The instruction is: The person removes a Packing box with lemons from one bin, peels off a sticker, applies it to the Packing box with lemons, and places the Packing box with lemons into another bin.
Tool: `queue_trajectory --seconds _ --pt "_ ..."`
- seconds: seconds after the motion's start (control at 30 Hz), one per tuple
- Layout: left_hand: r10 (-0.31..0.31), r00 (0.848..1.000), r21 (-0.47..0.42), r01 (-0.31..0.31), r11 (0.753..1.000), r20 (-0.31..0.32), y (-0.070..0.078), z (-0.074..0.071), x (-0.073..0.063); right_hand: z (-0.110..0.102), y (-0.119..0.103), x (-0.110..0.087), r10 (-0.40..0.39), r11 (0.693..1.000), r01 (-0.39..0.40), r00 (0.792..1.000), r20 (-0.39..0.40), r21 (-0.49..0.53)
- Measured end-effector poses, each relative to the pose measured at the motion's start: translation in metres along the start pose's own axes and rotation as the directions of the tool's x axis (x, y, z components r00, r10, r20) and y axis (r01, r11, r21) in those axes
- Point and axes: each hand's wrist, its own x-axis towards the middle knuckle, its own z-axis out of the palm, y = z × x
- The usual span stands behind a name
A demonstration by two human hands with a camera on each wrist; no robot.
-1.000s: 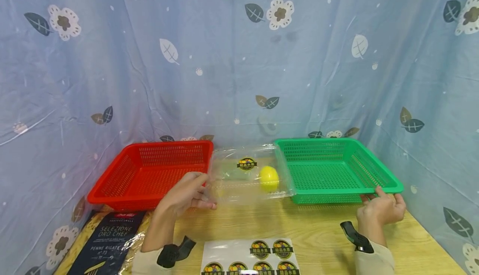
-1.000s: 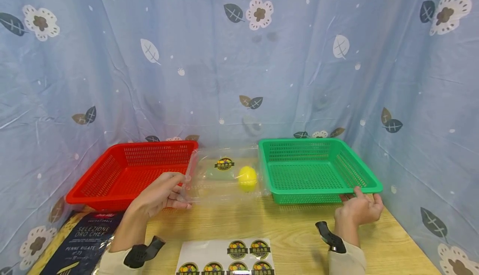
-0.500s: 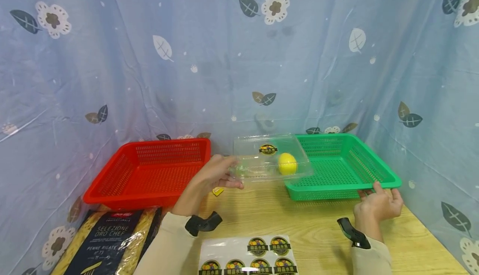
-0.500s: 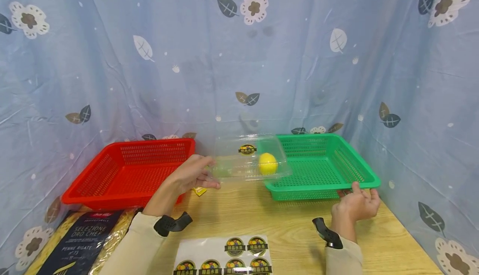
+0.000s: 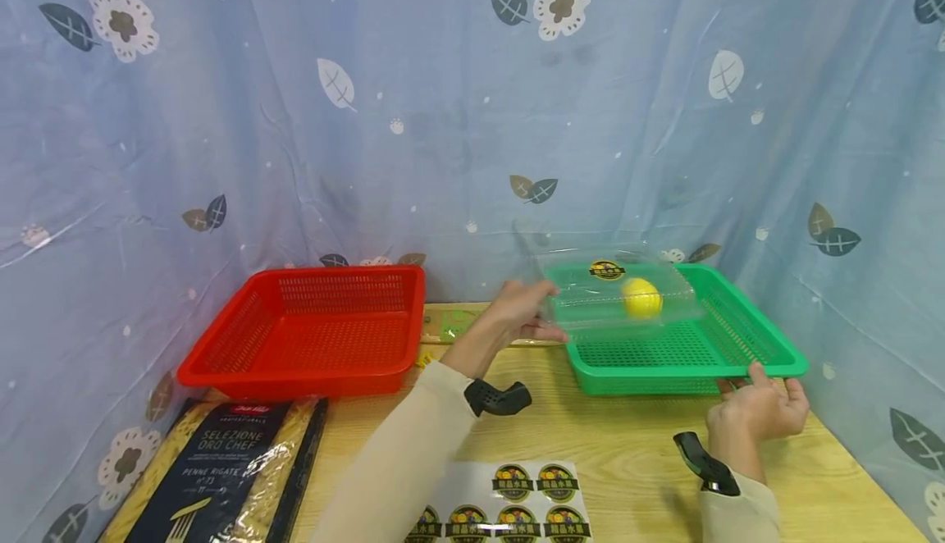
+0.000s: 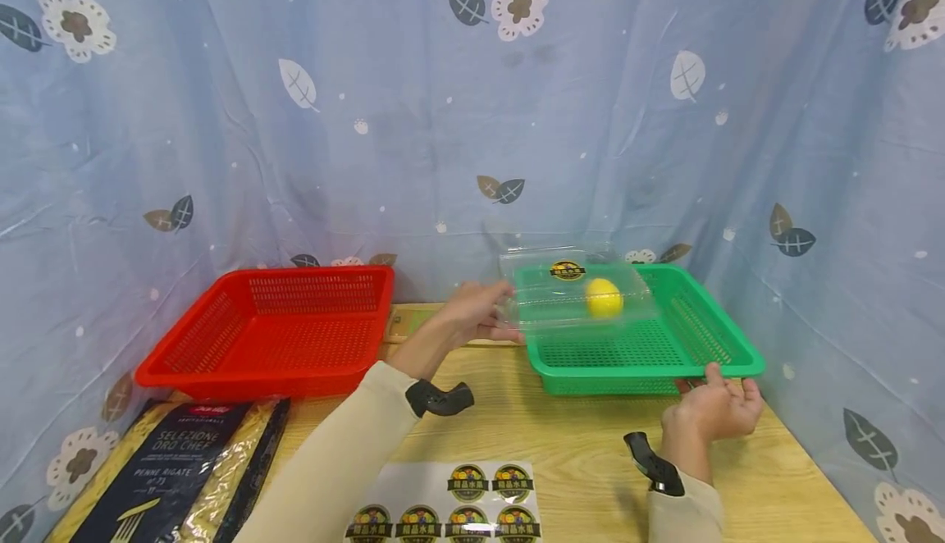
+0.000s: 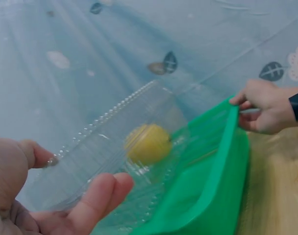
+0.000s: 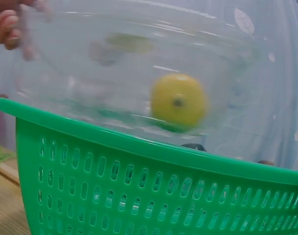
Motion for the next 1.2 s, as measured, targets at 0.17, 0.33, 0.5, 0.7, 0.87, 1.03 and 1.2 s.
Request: queue_trajectory --seconds 0.17,0.33,0.5,0.7,0.87,1.03,1.2 --pt "-0.004 1.000 0.021 0.004 1.000 -0.009 0.001 0.031 0.015 0.001 -0.001 -0.001 0.000 1.000 0.000 1.000 -0.005 -0.023" --pt "0.006 0.997 0.060 -0.001 0.998 -0.076 -0.004 0.052 0.028 0.002 -0.002 0.000 -0.008 1.000 0.008 1.000 0.009 -0.019" --pt "-0.006 0.986 0.119 0.026 0.993 -0.165 -0.013 0.065 0.035 0.000 -0.003 -0.001 -0.015 1.000 0.016 1.000 0.021 -0.025" --pt "-0.031 0.983 0.193 0.067 0.979 -0.183 -0.020 0.070 0.036 -0.004 0.000 -0.002 -0.022 0.999 0.023 0.999 0.023 -0.033" --pt "-0.040 0.983 0.214 0.078 0.974 -0.178 -0.021 0.069 0.035 -0.004 0.002 -0.003 -0.032 0.999 0.033 0.999 0.030 -0.023" --pt "-0.024 0.986 0.272 0.069 0.960 -0.164 -0.022 0.069 0.037 -0.004 0.001 -0.003 -0.039 0.999 0.040 0.999 0.030 -0.028" --pt "0.016 0.982 0.414 0.064 0.908 -0.188 -0.020 0.069 0.038 -0.004 -0.001 -0.004 -0.028 0.999 0.029 0.999 0.027 -0.034"
